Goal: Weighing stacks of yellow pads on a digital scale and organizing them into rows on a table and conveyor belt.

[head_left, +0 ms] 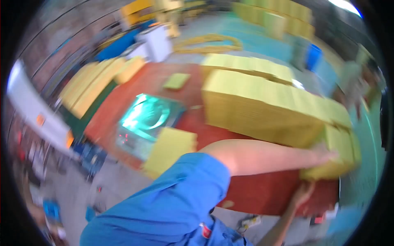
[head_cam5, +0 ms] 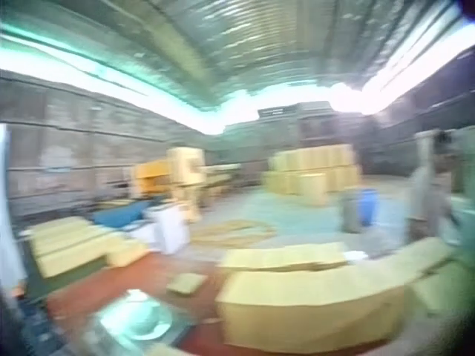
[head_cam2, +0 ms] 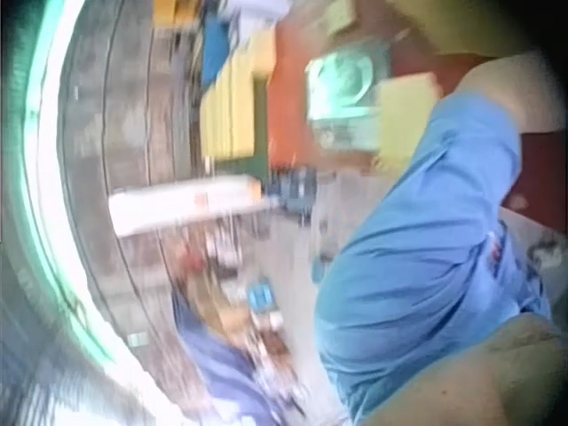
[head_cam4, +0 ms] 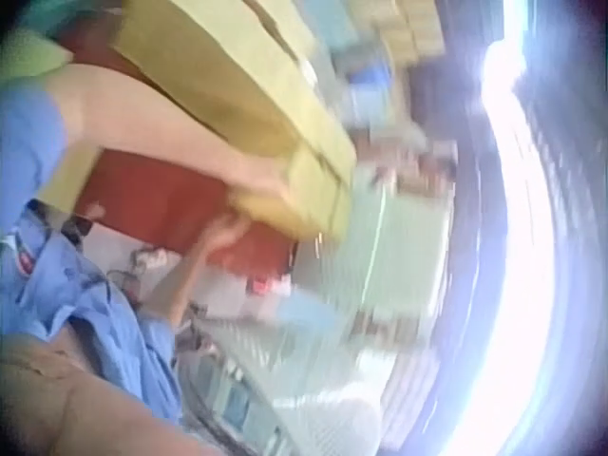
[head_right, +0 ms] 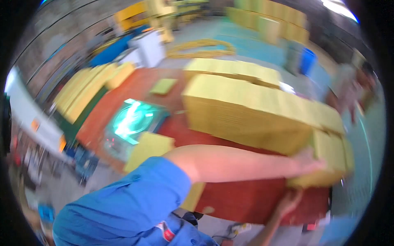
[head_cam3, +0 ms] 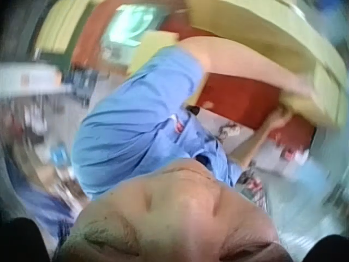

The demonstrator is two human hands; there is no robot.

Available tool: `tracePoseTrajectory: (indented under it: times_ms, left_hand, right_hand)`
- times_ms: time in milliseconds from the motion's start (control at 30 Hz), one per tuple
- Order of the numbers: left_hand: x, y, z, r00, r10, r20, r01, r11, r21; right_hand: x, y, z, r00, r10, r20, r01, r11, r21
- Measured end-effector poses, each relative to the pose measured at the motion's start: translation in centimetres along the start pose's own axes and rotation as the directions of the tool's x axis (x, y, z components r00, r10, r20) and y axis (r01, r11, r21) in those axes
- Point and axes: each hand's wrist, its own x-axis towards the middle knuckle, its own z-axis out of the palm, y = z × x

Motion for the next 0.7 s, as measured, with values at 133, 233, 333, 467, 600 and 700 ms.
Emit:
tracePoseTrajectory:
  times_ms: [133,233,333,467,600,700]
  left_hand:
    - [-10.1,4.5,-10.8,0.995,0.095,-0.015,-0.092,0.987,0.128]
    - [-21.0,6.0,-21.1,0.999,0.051,-0.013,-0.051,0.999,0.015]
    - [-27.7,4.4,-28.2,0.985,0.034,-0.167,-0.014,0.993,0.116]
    - [-42.0,3.3,-38.1,0.953,-0.013,-0.302,0.067,0.984,0.168]
    - [-54.4,-0.4,-48.2,0.926,0.053,-0.374,0.048,0.965,0.256]
    - [-62.6,-2.8,-55.0,0.864,-0.141,-0.483,0.176,0.984,0.027]
  right_hand:
    - [0.7,1.4,0.6,0.999,0.015,-0.036,-0.012,0.996,0.091]
    - [-5.0,-17.4,3.8,0.987,-0.079,0.138,0.003,0.876,0.483]
    - [-13.4,-33.7,3.8,0.932,-0.306,0.195,0.122,0.771,0.625]
    - [-26.6,-45.8,7.0,0.815,-0.508,0.278,0.159,0.658,0.736]
    - [-40.0,-52.2,11.2,0.661,-0.584,0.472,-0.007,0.624,0.782]
    - [-48.7,-56.9,16.4,0.528,-0.523,0.670,-0.281,0.637,0.718]
